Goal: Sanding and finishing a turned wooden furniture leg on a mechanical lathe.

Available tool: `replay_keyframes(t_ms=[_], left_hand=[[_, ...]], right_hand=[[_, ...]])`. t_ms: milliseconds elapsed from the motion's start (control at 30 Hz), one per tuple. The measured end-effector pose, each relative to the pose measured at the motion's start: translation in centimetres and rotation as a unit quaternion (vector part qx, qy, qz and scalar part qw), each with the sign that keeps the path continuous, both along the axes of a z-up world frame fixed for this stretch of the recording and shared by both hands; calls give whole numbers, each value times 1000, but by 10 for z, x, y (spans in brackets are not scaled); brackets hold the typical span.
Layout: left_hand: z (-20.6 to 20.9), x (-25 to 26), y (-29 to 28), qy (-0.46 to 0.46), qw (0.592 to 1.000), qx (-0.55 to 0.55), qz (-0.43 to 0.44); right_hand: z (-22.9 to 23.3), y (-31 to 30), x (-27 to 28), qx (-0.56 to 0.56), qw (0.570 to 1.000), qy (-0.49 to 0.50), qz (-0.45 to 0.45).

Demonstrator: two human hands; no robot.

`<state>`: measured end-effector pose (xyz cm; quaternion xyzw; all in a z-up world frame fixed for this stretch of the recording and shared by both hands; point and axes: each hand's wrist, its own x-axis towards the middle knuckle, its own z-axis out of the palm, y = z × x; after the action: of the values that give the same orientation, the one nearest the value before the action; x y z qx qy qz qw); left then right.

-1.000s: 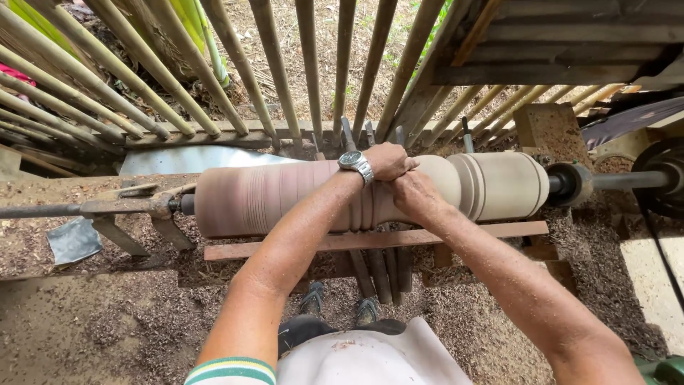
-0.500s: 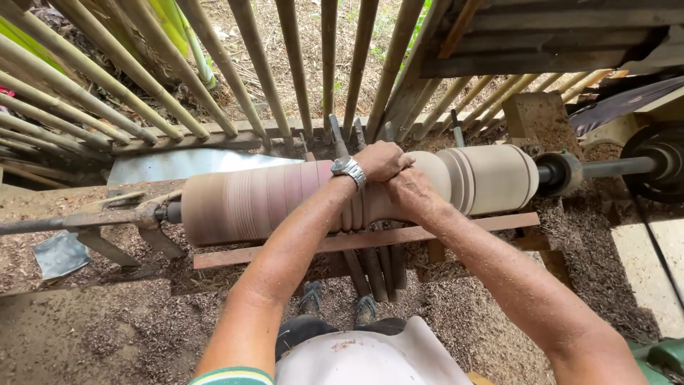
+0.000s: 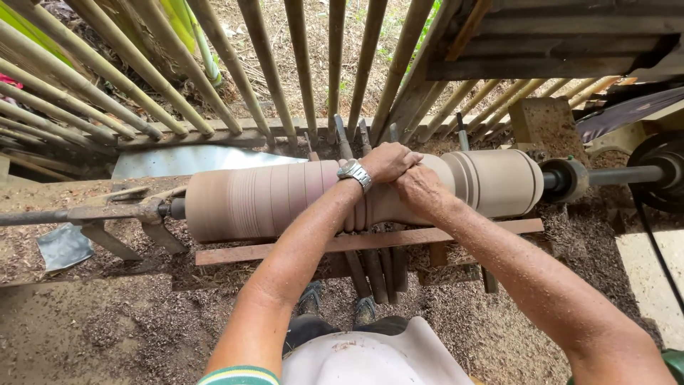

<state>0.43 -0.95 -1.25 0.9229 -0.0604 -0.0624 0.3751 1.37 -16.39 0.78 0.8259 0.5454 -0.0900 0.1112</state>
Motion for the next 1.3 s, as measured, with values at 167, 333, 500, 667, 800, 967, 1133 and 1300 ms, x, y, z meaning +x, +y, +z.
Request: replay_keyframes(t_ms=[167, 333, 500, 667, 800, 967, 1133, 1300], left_hand=[[-8, 1, 5, 0, 998, 62, -27], [-27, 8, 9, -64, 992, 85, -69], [-4, -2, 8, -20, 1000, 12, -9], [24, -14, 3, 27, 999, -31, 13], [25, -13, 1, 16, 1000, -15, 7], [26, -8, -3, 34, 999, 8, 12], [17, -1, -6, -13, 999, 26, -12], [33, -1, -15, 38, 999, -6, 19]], right_hand=[[-16, 7, -2, 99, 994, 44, -18], [-28, 12, -1, 120, 992, 27, -4], [-24, 2, -2, 104, 995, 3, -4], [-4, 3, -9, 103, 994, 22, -11], [-14, 2, -6, 106, 994, 34, -4], [-11, -3, -6, 143, 989, 28, -10], [-1, -7, -4, 146, 989, 18, 4], [-19, -14, 5, 146, 989, 20, -9]])
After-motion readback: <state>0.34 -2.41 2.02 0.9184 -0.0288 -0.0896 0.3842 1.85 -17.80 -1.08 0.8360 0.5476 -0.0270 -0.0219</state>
